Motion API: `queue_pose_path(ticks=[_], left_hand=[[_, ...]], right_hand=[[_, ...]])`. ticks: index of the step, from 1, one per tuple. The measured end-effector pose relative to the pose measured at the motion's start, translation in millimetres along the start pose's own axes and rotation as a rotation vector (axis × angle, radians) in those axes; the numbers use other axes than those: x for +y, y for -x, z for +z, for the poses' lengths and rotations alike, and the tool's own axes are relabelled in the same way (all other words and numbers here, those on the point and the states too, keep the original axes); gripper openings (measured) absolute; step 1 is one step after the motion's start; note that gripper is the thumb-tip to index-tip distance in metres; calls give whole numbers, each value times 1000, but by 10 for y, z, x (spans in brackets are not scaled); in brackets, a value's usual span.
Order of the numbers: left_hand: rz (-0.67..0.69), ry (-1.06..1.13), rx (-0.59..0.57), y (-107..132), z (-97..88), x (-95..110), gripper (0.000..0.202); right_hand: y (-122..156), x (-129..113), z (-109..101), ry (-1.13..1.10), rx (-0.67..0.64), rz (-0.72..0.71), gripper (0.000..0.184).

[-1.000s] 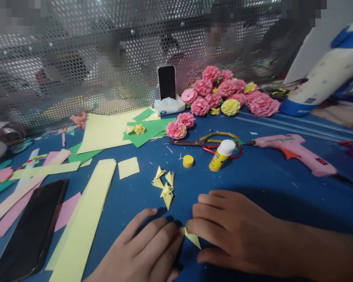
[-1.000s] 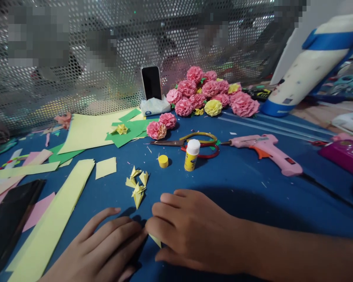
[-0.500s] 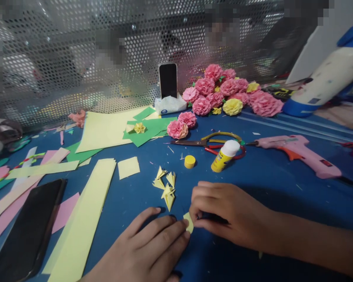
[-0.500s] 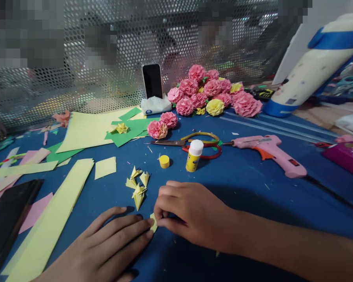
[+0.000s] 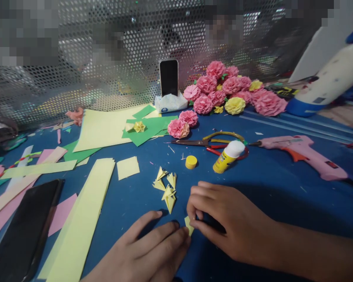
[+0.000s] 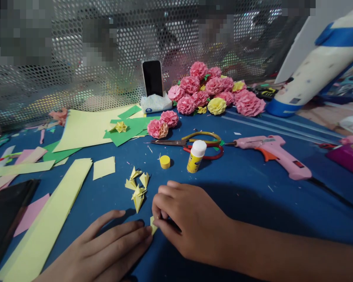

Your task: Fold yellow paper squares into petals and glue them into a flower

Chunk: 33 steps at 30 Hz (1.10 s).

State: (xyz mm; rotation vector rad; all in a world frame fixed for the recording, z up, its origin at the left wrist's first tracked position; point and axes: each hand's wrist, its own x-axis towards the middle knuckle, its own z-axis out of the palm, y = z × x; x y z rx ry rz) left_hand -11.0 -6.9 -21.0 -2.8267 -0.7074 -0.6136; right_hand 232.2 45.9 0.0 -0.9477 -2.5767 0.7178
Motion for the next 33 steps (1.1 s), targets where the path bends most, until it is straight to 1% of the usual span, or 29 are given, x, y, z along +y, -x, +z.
queue_pose_path(ticks=[2,7,15,19,21,23,25,27,29,33], left_hand=[[-3,-11,-27,-20,-33,15,40],[-33,-16,42,-25,-8,48,39],[-70,28,64,-46,22,29,38],[-87,49,63,-74,5,29,37],[-93,44,44,-77,-22,22,38],[-85,30,9,-78,-59,8,38],[-74,21,-30,-81,-90,-6,39],[-74,18,-40,-83,-104,-11,39],[-84,15,-27,-80,-100,-4,39],[-99,16,-5,-60,-76,20,40]], right_hand=[[0,-7,2,5,2,-1,7],[-5,-16,6,17,0,-5,6],[8,-10,14,65,-6,-39,6],[22,-23,8,102,25,-82,6],[28,1,-12,101,53,-97,7],[36,50,-44,109,72,-174,9],[49,107,-81,158,73,-321,16],[64,145,-116,232,57,-449,23],[76,150,-148,284,30,-486,23],[87,95,-211,293,-41,-452,19]])
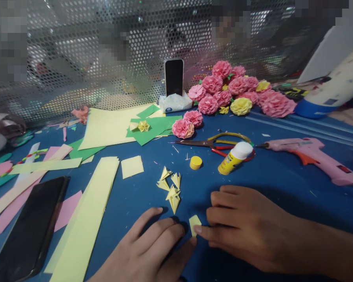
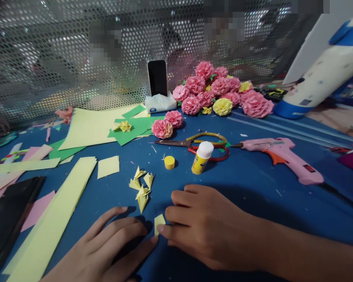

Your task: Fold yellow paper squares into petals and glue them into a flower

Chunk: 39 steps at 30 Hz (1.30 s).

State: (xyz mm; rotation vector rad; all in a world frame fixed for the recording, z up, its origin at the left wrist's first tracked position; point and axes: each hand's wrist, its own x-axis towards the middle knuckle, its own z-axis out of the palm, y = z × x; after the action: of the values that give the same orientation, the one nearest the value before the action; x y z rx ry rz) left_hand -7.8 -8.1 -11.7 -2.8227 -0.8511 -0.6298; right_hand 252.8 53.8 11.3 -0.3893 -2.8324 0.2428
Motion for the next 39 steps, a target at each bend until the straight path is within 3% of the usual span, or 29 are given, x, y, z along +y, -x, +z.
queue_pose_path(ticks=[10,16,19,22,26,31,39], left_hand=[[40,-38,-28,16,-56,-9,40],[85,-147,-56,-42,-94,-1,45],[66,-177,-101,-124,-104,5,53],[21,-86,-125,-238,-143,-52,51],[-174,184,-34,-368,-215,-290,24],[-240,179,-36,-343,-188,-524,16],[-243,49,43,-228,-138,-501,20]], right_hand=[[8,33,-36,13,17,13,21],[25,126,21,-156,314,100,24],[18,130,5,-276,375,149,22],[9,99,-7,-298,384,141,22],[2,85,-16,-278,373,131,22],[6,110,-1,-292,251,148,22],[-11,56,18,-221,208,74,27]])
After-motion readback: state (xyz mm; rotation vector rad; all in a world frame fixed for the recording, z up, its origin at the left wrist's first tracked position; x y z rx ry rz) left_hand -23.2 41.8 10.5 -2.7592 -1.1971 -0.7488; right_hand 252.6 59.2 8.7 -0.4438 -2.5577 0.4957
